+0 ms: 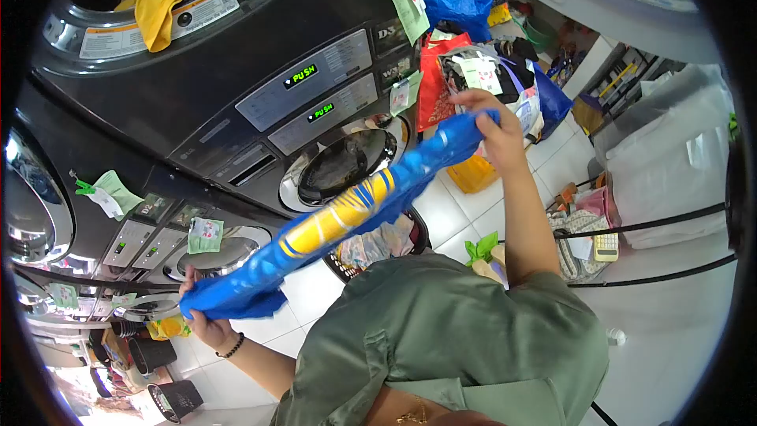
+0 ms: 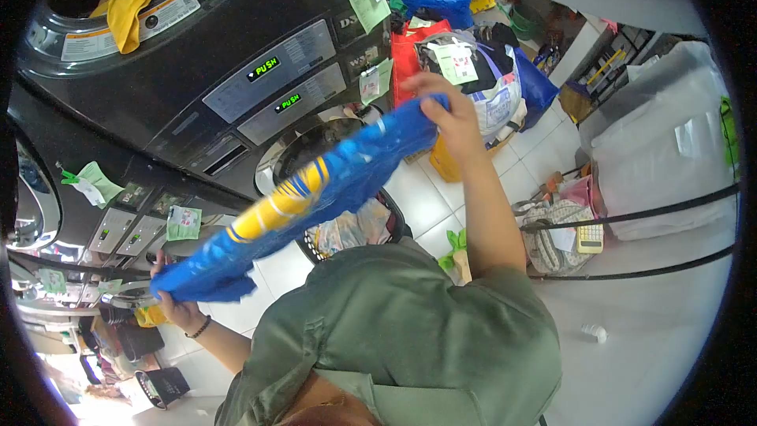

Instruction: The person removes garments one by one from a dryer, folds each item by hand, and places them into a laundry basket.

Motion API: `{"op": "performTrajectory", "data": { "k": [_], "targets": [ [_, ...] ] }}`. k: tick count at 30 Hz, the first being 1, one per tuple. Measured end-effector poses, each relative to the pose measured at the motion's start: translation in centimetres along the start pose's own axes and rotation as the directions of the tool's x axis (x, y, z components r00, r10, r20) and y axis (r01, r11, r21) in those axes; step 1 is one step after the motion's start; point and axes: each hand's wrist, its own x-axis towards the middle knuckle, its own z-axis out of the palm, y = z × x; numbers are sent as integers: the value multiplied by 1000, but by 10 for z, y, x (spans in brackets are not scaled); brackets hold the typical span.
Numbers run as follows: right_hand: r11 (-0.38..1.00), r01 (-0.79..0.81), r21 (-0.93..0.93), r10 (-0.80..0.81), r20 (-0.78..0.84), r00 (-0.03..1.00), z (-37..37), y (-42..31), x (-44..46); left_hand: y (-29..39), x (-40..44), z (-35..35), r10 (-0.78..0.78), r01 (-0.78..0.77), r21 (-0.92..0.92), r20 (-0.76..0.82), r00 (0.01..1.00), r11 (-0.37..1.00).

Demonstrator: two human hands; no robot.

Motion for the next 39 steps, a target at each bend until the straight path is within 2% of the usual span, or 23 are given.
{"op": "performTrajectory", "data": {
  "k": [1, 3, 4, 5, 7, 8, 9, 11, 13, 15, 16, 17, 19, 21, 22, 24, 28, 31, 32, 34, 36, 37, 39],
  "targets": [
    [992, -111, -53, 107, -78, 991, 9, 6, 8, -3, 5, -22, -54, 54, -2, -16, 998, 999],
    [932, -337, -131, 300, -241, 923, 29, 20, 20, -24, 40, -12, -72, 167, 250, -348, 935, 954],
    [922, -386, -33, 364, -269, 892, 42, 28, 23, -28, 52, 18, -38, 214, 485, -347, 937, 848],
    [900, -430, 67, 430, -287, 856, 58, 39, 23, -37, 57, 38, -33, 258, 552, -384, 923, 793],
    [867, -498, -7, 447, -432, 784, 101, 56, 5, -58, 51, 64, 7, 177, 819, -216, 976, 546],
    [814, -515, -270, 455, -256, 853, 118, 43, -12, -63, 39, 85, -139, 197, 809, -143, 980, 553],
    [817, -533, -218, 553, 35, 833, 139, 10, -29, -80, 26, 101, -79, 26, 818, 23, 997, 575],
    [887, -417, -201, 462, 431, 775, 169, 40, -76, -98, 2, 131, -149, -203, 730, 387, 910, 653],
    [792, -566, 228, 377, 546, 748, 189, 29, -93, -123, -21, 157, -158, -80, 690, 276, 948, 720],
    [942, -319, -106, 331, 465, 821, 163, 17, -79, -138, -20, 154, -277, -51, 776, 284, 918, 629],
    [966, 3, -259, 102, 390, 915, 153, 20, -71, -138, -16, 157, -307, -22, 742, 304, 902, 670],
    [856, 303, -420, -152, 355, 922, 143, 22, -64, -137, -12, 159, -336, 10, 705, 325, 884, 709],
    [759, 268, -593, 135, 546, 827, 123, 39, -62, -144, -4, 148, -416, 149, 624, 306, 856, 767],
    [544, 317, -777, 560, 617, 553, 105, 60, -57, -154, 9, 131, -469, 261, 569, 255, 846, 780],
    [544, 252, -801, 585, 577, 570, 102, 71, -60, -162, 16, 123, -425, 185, 627, 257, 868, 757],
    [538, 120, -835, 631, 492, 600, 103, 85, -59, -174, 24, 110, -428, 234, 672, 136, 893, 702],
    [560, 331, -759, 129, 475, 870, 116, 86, -73, -167, 22, 96, -339, 207, 634, 94, 936, 745],
    [567, 447, -692, 84, 588, 805, 113, 88, -87, -183, -8, 59, -301, 61, 728, 204, 932, 683],
    [586, 440, -680, 152, 626, 765, 110, 99, -96, -187, -20, 53, -280, -105, 790, 335, 900, 604],
    [596, 453, -663, 347, 722, 599, 100, 125, -115, -199, -50, 40, -355, -330, 839, 495, 793, 433],
    [613, 452, -648, 554, 760, 339, 97, 134, -110, -204, -80, 38, -514, -437, 879, 469, 718, 191],
    [628, 460, -627, 504, 779, 373, 99, 136, -100, -202, -94, 41, -584, -479, 877, 399, 706, 20],
    [657, 498, -566, 380, 819, 430, 108, 141, -61, -227, -113, 26, -679, -360, 928, 329, 657, 102]
  ]
}}
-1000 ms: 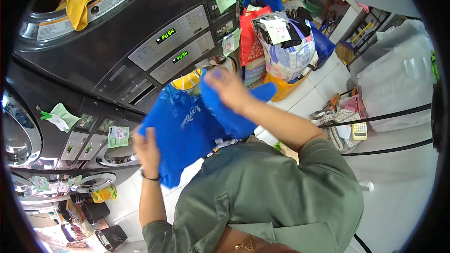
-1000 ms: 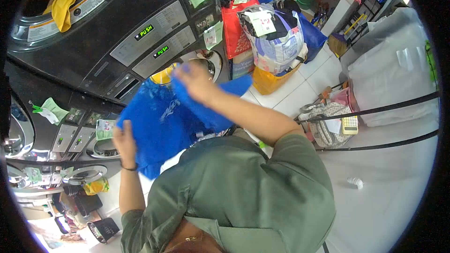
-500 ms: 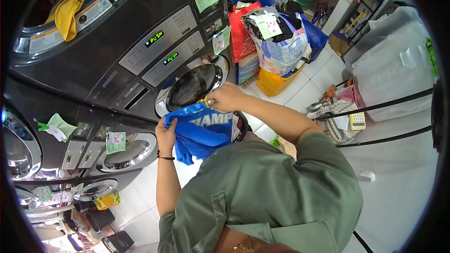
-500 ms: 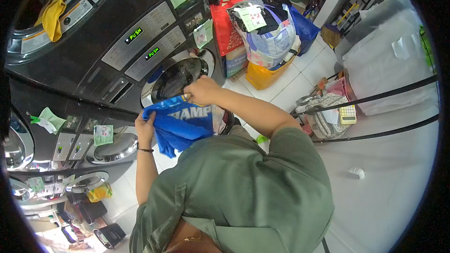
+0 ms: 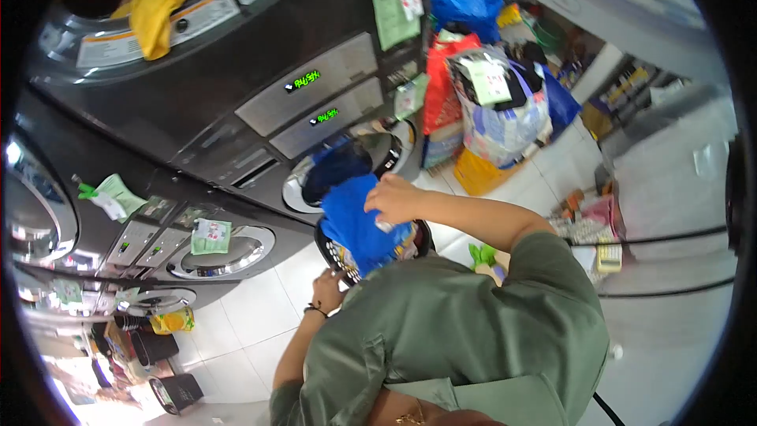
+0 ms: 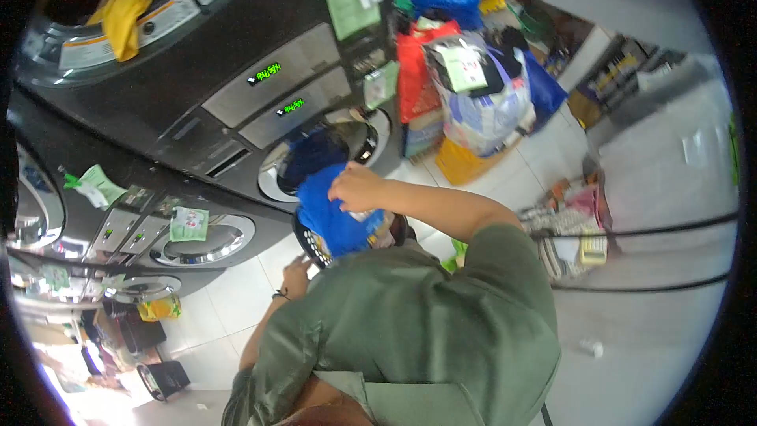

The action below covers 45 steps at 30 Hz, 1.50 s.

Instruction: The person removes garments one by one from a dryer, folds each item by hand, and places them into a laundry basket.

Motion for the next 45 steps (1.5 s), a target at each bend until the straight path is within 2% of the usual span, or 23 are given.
{"op": "performTrajectory", "data": {
  "k": [3, 5, 6, 8, 9, 15, 18, 20, 23, 24, 25, 26, 27, 28, 30, 33, 35, 37, 40, 41, 43, 44, 45],
  "targets": [
    [982, 95, -160, -159, -458, 874, -109, -2, 60, -11, 10, 45, -63, 51, -313, -28, 998, 948],
    [940, 94, -328, -316, -731, 604, -189, -13, 96, 12, 16, 37, -92, 19, -501, -122, 988, 865],
    [916, 111, -386, -396, -821, 412, -230, -21, 113, 20, 17, 25, -151, 111, -555, -28, 988, 824],
    [874, 9, -485, -475, -852, 222, -293, -26, 150, 31, 18, 8, -233, 289, -640, 174, 957, 712],
    [880, -3, -475, -467, -868, 170, -319, -26, 172, 27, 15, 13, -226, 258, -609, 131, 965, 750],
    [740, 14, -673, -661, -722, 203, -382, -33, 275, 29, -12, 20, -435, 139, -859, -105, 894, 493],
    [896, 361, -258, -393, -838, 379, -358, -93, 259, 48, -23, -39, -445, 244, -726, -94, 891, 643],
    [852, 419, -313, -485, -772, 410, -313, -132, 234, 50, -26, -74, -486, 157, -665, -344, 803, 730],
    [770, 628, -109, -470, -763, 444, -245, -155, 195, 64, -18, -145, -461, -24, -572, -685, 564, 820],
    [786, 609, -103, -502, -682, 532, -233, -161, 174, 56, -11, -160, -340, -51, -412, -810, 477, 910],
    [695, 701, -158, -594, -675, 437, -213, -162, 158, 63, -5, -188, -302, -69, -364, -852, 427, 929],
    [669, 740, -68, -596, -644, 479, -193, -166, 142, 68, -3, -210, -281, 35, -295, -858, 429, 955],
    [652, 758, -6, -613, -593, 522, -181, -169, 124, 70, 11, -238, 59, -47, 48, -959, 277, 998],
    [621, 781, 62, -615, -579, 535, -170, -171, 109, 64, 23, -252, 212, -171, 176, -952, 222, 970],
    [601, 724, 338, -565, -460, 685, -152, -175, 79, 47, 38, -258, 360, -166, 328, -905, 227, 930],
    [515, 680, 522, -507, -454, 732, -142, -174, 40, 66, 43, -275, 665, -374, 567, -485, 568, 733],
    [538, 696, 475, -428, -558, 711, -141, -168, 25, 63, 54, -241, 613, -599, 176, -394, 685, 781],
    [671, 404, 622, -197, -376, 906, -137, -156, 9, 66, 53, -189, 449, -484, -566, -212, 868, 668],
    [684, 100, 723, 78, -209, 975, -132, -138, -6, 115, 41, -173, 472, -312, -785, -28, 881, 535],
    [665, 29, 747, 150, -171, 974, -127, -135, -9, 117, 45, -167, 373, -318, -773, -114, 921, 549],
    [567, 271, 778, 222, -462, 859, -99, -127, -4, 103, 65, -154, 198, -295, -805, -223, 954, 515],
    [523, 393, 756, 267, -584, 767, -85, -123, -3, 97, 76, -152, 83, -217, -898, -201, 976, 383],
    [490, 349, 799, 355, -548, 757, -79, -122, -8, 103, 76, -178, 194, -312, -787, -246, 950, 532]
  ]
}}
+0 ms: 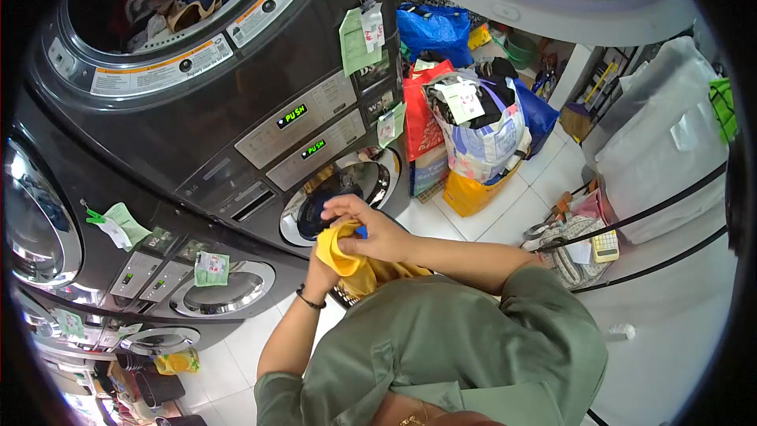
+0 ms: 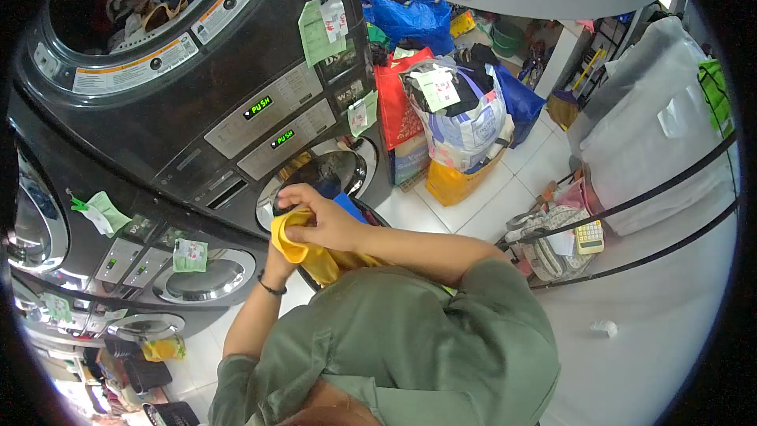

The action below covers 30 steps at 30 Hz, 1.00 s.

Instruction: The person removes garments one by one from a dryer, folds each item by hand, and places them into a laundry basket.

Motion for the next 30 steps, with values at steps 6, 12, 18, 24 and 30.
{"op": "performTrajectory", "data": {
  "k": [6, 12, 18, 24, 30],
  "targets": [
    [668, -349, -657, 495, 43, 868, -32, 47, -34, 67, 11, -67, 238, -480, -296, -588, 773, 826],
    [327, -225, -918, 327, -114, 938, -100, 32, 9, 90, -40, -165, 160, -509, -239, -767, 621, 827],
    [716, -159, -680, 30, -197, 980, -176, -7, 80, 76, -72, -195, 193, -446, -77, -827, 528, 892],
    [953, -55, -299, 14, -138, 990, -124, -88, 123, 69, -115, -210, -13, 23, 21, -413, 911, 1000],
    [778, 408, -477, -106, 540, 835, 3, -92, 108, 76, -4, -54, 79, 1, 255, -302, 950, 967]
  ]
}}
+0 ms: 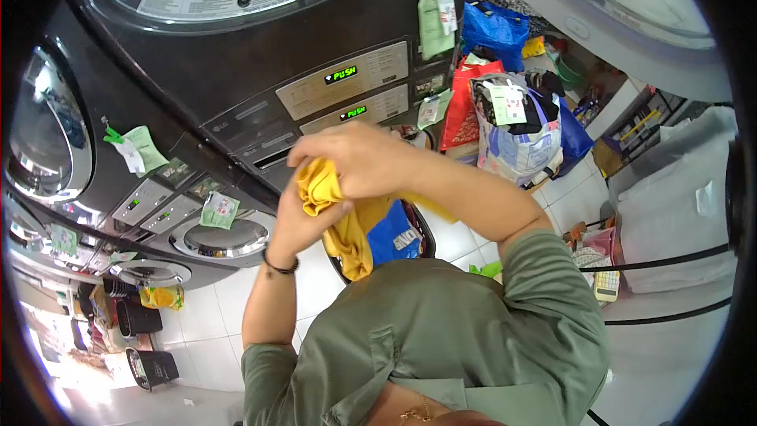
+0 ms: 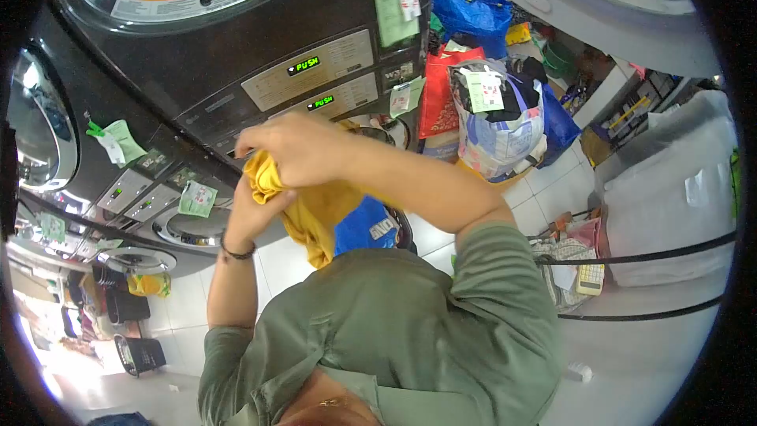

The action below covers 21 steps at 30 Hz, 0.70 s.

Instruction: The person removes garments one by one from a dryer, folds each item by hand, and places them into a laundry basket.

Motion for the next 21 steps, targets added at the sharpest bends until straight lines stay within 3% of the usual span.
{"op": "performTrajectory", "data": {
  "k": [1, 2, 5, 6, 7, 9, 11, 13, 14, 16, 17, 19, 20, 21],
  "targets": [
    [1000, 2, 28, -2, -7, 1000, 8, 5, 2, 5, 0, 9, -201, 201, -24, 11, 980, 979],
    [986, 54, 159, -29, -158, 987, 15, 19, 0, 2, 2, 11, -134, 132, -157, -4, 991, 979],
    [909, -82, 408, 94, -8, 996, 47, 58, -35, -10, 2, -8, 8, -53, -242, -184, 983, 969],
    [951, -292, 103, 260, 244, 934, 51, 60, -46, -17, -1, -18, 6, -64, -225, -247, 969, 972],
    [883, -401, -244, 469, 415, 780, 51, 62, -59, -24, -5, -31, 5, -72, -206, -309, 951, 976],
    [751, -520, -407, 640, 260, 723, 41, 72, -83, -27, -19, -63, -18, 14, -13, -324, 946, 1000],
    [820, -491, -294, 522, 31, 852, 17, 92, -110, -35, -38, -90, -126, 132, 22, -196, 972, 991],
    [913, -385, -131, 395, 53, 917, -27, 86, -120, -43, -63, -114, -244, 231, 155, 70, 967, 960],
    [917, -368, 157, 361, 75, 930, -39, 95, -129, -46, -70, -120, -308, 262, 232, 195, 931, 937],
    [691, -259, 675, 281, 79, 956, -52, 106, -143, -73, -75, -111, -168, 191, -337, 97, 981, 922],
    [482, -211, 851, 410, -6, 912, -47, 109, -141, -85, -78, -108, -129, 116, -590, 20, 991, 799],
    [28, 48, 998, 665, -55, 744, -28, 111, -116, -76, -40, -67, -310, -56, -867, -236, 921, 495],
    [-51, 100, 994, 755, -27, 655, -12, 123, -107, -100, -35, -50, -503, 23, -919, -194, 842, 394],
    [-243, 82, 967, 567, 73, 820, 4, 138, -116, -140, -44, -39, -386, 193, -974, 135, 913, 115]
  ]
}}
